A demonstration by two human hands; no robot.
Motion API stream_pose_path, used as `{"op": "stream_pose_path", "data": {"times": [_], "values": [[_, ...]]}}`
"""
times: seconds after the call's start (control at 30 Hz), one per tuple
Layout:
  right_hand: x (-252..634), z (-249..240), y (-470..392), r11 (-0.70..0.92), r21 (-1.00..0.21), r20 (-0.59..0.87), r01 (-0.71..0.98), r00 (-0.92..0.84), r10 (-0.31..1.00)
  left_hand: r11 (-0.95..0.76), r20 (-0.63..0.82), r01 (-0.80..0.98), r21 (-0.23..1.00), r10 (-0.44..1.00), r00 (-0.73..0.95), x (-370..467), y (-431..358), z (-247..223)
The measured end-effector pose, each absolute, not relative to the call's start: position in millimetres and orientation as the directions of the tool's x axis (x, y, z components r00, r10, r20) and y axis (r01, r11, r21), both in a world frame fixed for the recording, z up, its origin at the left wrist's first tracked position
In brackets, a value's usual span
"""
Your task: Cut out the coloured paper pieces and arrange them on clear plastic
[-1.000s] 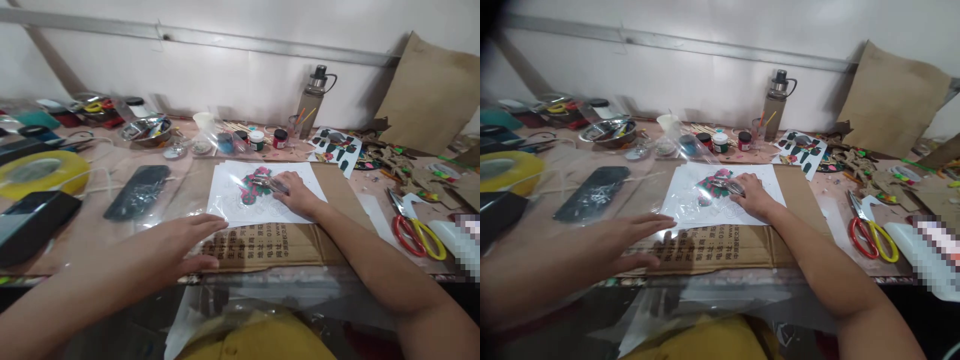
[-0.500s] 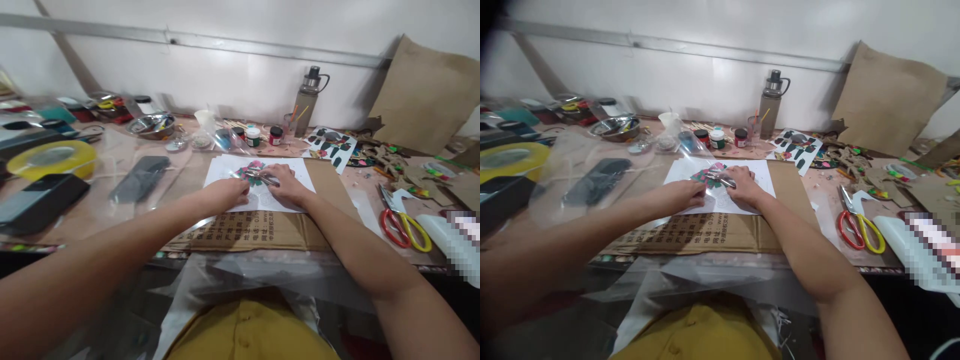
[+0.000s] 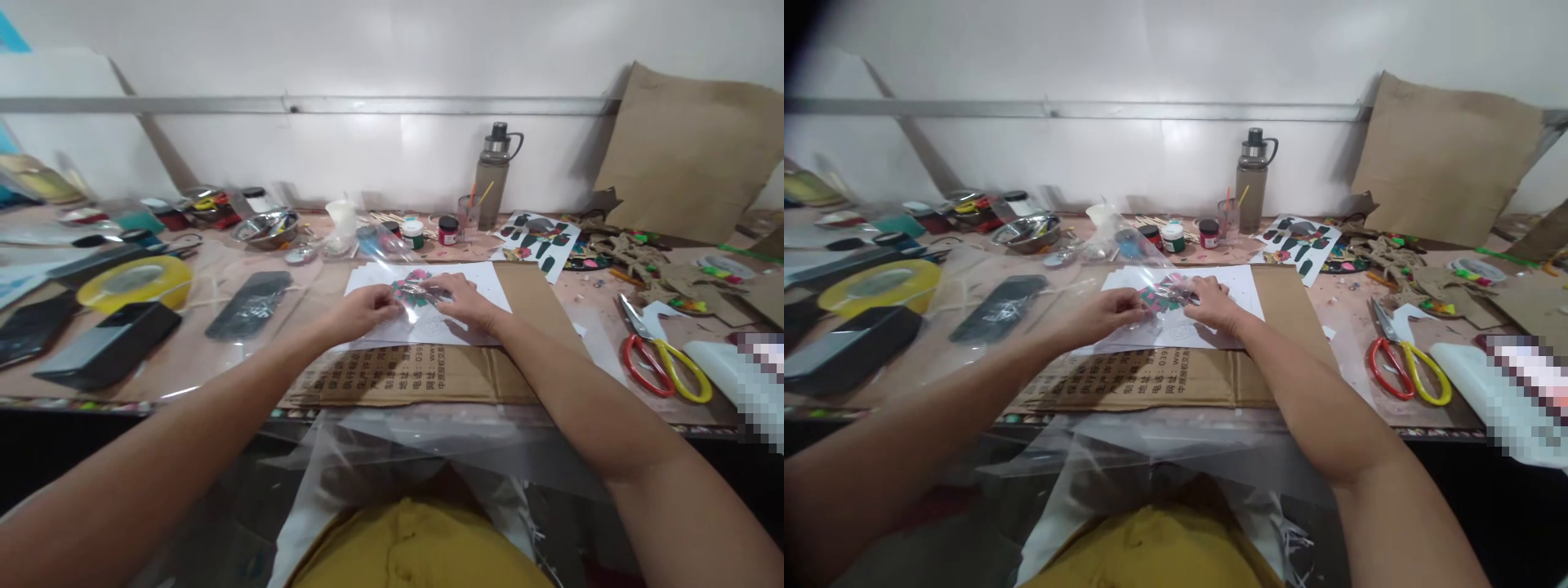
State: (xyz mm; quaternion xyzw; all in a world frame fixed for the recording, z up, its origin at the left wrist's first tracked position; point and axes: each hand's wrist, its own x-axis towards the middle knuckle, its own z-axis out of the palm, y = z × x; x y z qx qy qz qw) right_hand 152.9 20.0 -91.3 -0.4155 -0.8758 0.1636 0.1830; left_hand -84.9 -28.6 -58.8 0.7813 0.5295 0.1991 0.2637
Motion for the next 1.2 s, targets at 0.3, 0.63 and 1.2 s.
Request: {"op": "stream_pose_path", "data": {"times": [0.3, 0.63, 1.2], "values": [[140, -91, 13, 0.486, -0.626, 0.202, 0.609, -0.475, 0.856, -0.244, 0.189, 0.5, 0.831, 0.969, 0.158, -88, -38, -79], [132, -97, 20, 0.397, -0.694, 0.209, 0.601, -0.358, 0.91, -0.239, 0.235, 0.405, 0.882, 0.97, 0.06, -89, -45, -79], [131, -94, 12, 0.334, -0.777, 0.215, 0.534, -0.274, 0.937, -0.135, 0.192, 0.669, 0.731, 0.981, -0.011, -95, -54, -85]]}}
